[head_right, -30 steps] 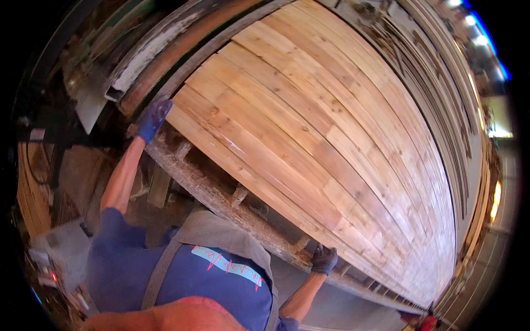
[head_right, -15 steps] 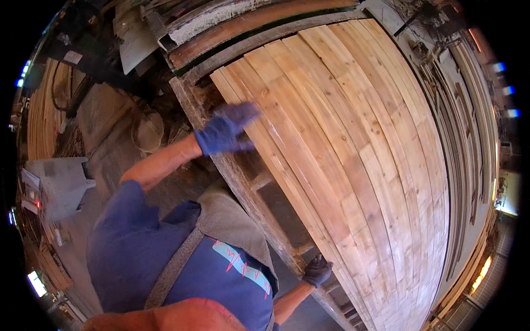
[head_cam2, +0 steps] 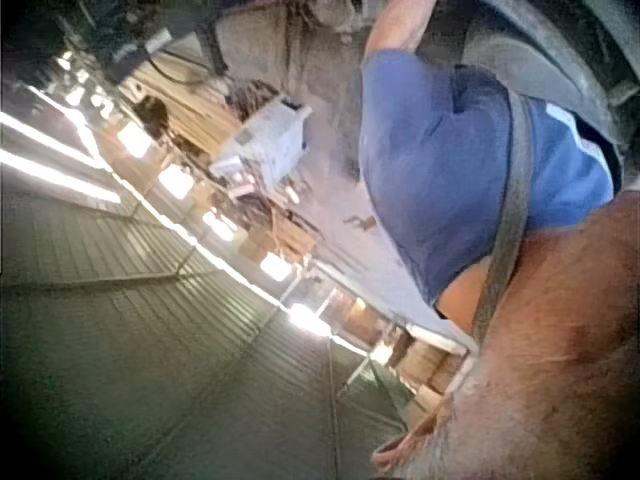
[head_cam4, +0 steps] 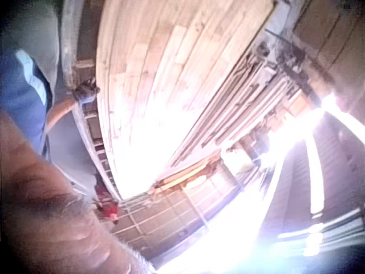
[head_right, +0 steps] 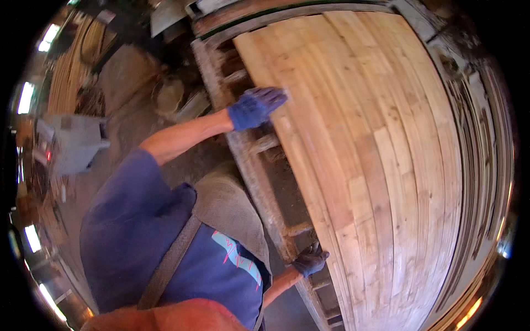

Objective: The person installs wooden planks onto a curved wooden structure. They lift and position planks, apply a white substance from a bucket using a brush, and press the planks into place. The person handles the planks one at a time, ensuring they fit the curved framework.

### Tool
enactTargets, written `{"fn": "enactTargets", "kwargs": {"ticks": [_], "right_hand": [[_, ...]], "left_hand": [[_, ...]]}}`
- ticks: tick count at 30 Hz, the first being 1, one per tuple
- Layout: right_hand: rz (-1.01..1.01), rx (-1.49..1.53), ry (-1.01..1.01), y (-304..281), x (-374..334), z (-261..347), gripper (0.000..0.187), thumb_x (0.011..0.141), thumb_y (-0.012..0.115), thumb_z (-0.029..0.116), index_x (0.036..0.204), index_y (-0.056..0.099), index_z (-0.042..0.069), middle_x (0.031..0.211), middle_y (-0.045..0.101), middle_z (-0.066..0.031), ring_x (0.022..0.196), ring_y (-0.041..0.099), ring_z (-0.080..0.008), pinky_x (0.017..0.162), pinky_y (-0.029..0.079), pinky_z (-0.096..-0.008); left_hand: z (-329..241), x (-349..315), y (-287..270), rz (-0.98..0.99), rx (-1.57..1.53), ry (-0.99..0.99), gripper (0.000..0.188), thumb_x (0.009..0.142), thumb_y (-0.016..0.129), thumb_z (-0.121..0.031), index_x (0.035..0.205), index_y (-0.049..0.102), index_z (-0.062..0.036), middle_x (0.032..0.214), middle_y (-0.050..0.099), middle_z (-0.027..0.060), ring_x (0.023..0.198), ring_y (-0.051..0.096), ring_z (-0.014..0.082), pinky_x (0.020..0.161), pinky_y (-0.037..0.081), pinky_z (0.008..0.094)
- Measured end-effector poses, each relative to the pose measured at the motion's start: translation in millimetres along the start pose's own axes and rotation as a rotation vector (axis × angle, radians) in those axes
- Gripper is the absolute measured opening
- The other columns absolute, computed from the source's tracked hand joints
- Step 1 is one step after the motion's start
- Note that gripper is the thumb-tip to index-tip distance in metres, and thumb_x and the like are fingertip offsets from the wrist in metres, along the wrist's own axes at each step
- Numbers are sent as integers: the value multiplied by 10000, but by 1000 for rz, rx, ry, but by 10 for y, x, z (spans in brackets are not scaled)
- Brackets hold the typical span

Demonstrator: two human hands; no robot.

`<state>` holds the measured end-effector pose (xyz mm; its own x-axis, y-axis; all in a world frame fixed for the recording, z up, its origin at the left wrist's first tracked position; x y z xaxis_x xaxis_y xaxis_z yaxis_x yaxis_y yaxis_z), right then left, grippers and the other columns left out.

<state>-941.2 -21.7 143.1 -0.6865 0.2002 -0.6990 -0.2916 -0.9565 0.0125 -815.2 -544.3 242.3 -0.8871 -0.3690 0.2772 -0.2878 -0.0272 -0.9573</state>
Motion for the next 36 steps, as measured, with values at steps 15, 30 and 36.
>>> {"fn": "enactTargets", "kwargs": {"ticks": [15, 30, 36], "right_hand": [[437, -797, -428, 1293, -2329, -199, 310, 933, 520, 224, 1141, 630, 23, 954, 675, -130, 766, 642, -204, 661, 518, -277], [1880, -1251, -571, 3305, -4001, -4406, 286, 821, 640, 55, 1105, 615, 25, 1018, 629, -109, 871, 625, -230, 740, 519, -338], [1885, -1260, -90, 3954, -4151, -6670, 479, 865, 628, 242, 1281, 520, 31, 1250, 574, -149, 1066, 589, -319, 878, 481, -435]], "left_hand": [[-694, -1664, -950, 55, -903, 141, 294, 869, 604, -382, 811, 639, -96, 660, 621, 131, 640, 633, 299, 582, 492, 393], [1905, -7080, 585, -103, -1311, -1756, 315, 948, 553, -281, 1062, 636, 1, 920, 669, 121, 767, 617, 194, 708, 500, 341], [2335, -7235, 584, -157, -1475, -1773, 335, 945, 574, -301, 1076, 631, 3, 846, 667, 87, 719, 610, 151, 663, 499, 304]]}}
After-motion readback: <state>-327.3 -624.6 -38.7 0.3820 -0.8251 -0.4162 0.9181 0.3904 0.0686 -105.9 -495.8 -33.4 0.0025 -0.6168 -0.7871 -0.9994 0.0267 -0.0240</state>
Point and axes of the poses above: each hand's wrist, its own x-axis towards the middle knuckle, its own y-axis out of the palm, z = x × y, the point moved 9 cm from there along x, towards the middle knuckle
